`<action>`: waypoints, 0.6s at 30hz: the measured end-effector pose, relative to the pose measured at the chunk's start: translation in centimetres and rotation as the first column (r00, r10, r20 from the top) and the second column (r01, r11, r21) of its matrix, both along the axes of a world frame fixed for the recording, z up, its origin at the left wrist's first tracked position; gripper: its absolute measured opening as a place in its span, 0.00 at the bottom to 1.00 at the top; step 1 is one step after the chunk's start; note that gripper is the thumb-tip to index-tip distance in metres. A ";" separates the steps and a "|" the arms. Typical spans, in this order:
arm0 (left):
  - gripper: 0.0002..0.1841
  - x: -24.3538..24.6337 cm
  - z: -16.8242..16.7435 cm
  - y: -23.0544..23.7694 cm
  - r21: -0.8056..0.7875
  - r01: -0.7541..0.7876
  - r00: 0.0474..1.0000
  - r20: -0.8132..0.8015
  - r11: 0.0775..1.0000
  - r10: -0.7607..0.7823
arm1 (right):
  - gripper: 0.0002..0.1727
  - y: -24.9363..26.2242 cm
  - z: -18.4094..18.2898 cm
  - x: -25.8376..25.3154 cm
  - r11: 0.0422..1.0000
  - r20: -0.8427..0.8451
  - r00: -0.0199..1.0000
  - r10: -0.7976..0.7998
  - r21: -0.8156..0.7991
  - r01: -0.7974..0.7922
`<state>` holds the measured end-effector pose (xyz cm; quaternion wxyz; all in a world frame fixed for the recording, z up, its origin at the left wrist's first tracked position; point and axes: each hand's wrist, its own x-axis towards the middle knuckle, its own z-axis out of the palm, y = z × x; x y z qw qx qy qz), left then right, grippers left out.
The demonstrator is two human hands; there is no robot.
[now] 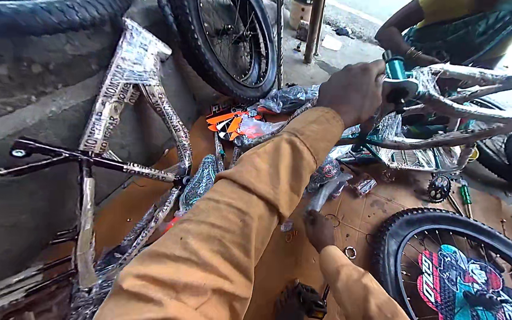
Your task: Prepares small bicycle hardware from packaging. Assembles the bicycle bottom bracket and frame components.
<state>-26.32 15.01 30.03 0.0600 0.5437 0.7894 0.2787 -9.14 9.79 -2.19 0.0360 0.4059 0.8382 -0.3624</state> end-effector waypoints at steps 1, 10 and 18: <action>0.17 -0.2 0.1 0.2 -0.004 0.011 1.000 -0.006 1.000 -0.011 | 0.18 0.2 -0.2 2.3 0.997 -0.069 0.995 -0.074 0.015 0.075; 0.19 -0.8 0.8 0.4 -0.076 0.103 0.994 -0.037 0.992 -0.106 | 0.26 3.0 0.8 13.6 0.940 -0.093 0.964 -0.247 0.217 0.262; 0.17 -1.5 -0.8 -0.4 0.054 0.181 0.975 0.121 0.982 -0.186 | 0.35 10.0 -0.5 -4.8 0.796 -0.188 0.878 -0.441 -0.535 0.285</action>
